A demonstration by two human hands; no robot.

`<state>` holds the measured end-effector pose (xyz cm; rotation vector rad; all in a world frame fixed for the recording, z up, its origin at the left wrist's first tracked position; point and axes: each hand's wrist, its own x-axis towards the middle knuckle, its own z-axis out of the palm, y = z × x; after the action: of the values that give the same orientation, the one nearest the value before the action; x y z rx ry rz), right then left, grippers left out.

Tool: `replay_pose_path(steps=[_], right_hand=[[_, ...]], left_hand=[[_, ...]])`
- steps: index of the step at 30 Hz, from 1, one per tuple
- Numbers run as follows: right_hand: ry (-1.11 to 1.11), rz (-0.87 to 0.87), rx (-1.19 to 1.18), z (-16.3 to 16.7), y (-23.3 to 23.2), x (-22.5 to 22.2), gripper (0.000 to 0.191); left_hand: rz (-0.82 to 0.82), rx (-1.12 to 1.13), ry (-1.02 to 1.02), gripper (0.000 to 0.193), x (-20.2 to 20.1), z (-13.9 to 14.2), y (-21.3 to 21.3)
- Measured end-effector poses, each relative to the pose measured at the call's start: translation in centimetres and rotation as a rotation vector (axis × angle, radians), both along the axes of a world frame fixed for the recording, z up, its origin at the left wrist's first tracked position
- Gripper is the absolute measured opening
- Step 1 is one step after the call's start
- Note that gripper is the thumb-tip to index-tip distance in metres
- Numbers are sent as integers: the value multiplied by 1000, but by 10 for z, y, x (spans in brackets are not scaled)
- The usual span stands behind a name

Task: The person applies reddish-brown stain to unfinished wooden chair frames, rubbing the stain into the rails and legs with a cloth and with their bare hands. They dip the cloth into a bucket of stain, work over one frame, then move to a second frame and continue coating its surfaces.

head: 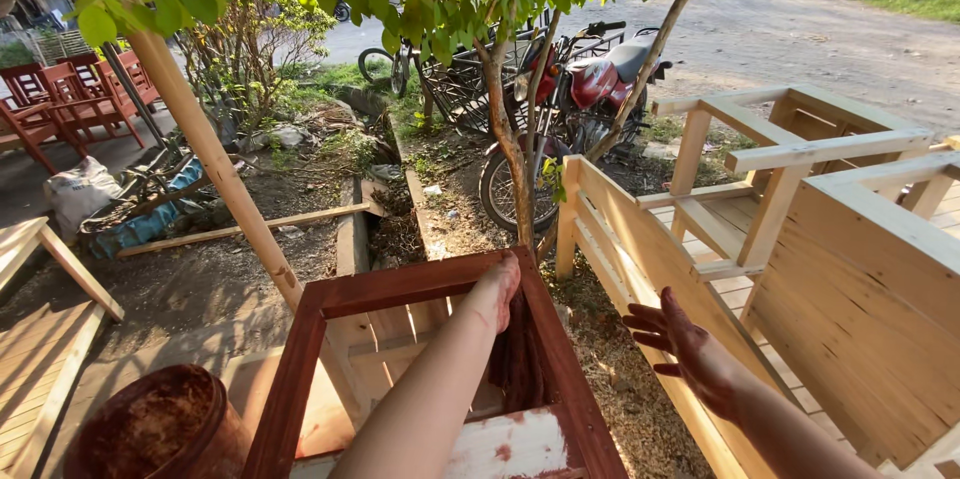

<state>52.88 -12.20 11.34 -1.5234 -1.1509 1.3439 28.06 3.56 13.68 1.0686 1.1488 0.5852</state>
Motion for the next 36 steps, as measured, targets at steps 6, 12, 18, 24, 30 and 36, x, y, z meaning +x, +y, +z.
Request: replay_pose_path(steps=[6, 12, 18, 24, 30, 36], right_hand=[[51, -25, -40, 9, 10, -11, 95], [50, 1, -14, 11, 17, -23, 96], [68, -9, 19, 19, 27, -26, 95], [70, 10, 10, 21, 20, -30, 93], [107, 60, 14, 25, 10, -35, 93], [117, 117, 63, 32, 13, -56, 93]], left_hand=[[-4, 26, -22, 72, -16, 27, 2], [-1, -4, -245, 76, -58, 7, 22], [-84, 7, 174, 84, -26, -40, 3], [-26, -102, 135, 97, 7, -32, 10], [-267, 109, 116, 103, -30, -18, -31], [-523, 129, 247, 108, -29, 13, -83]])
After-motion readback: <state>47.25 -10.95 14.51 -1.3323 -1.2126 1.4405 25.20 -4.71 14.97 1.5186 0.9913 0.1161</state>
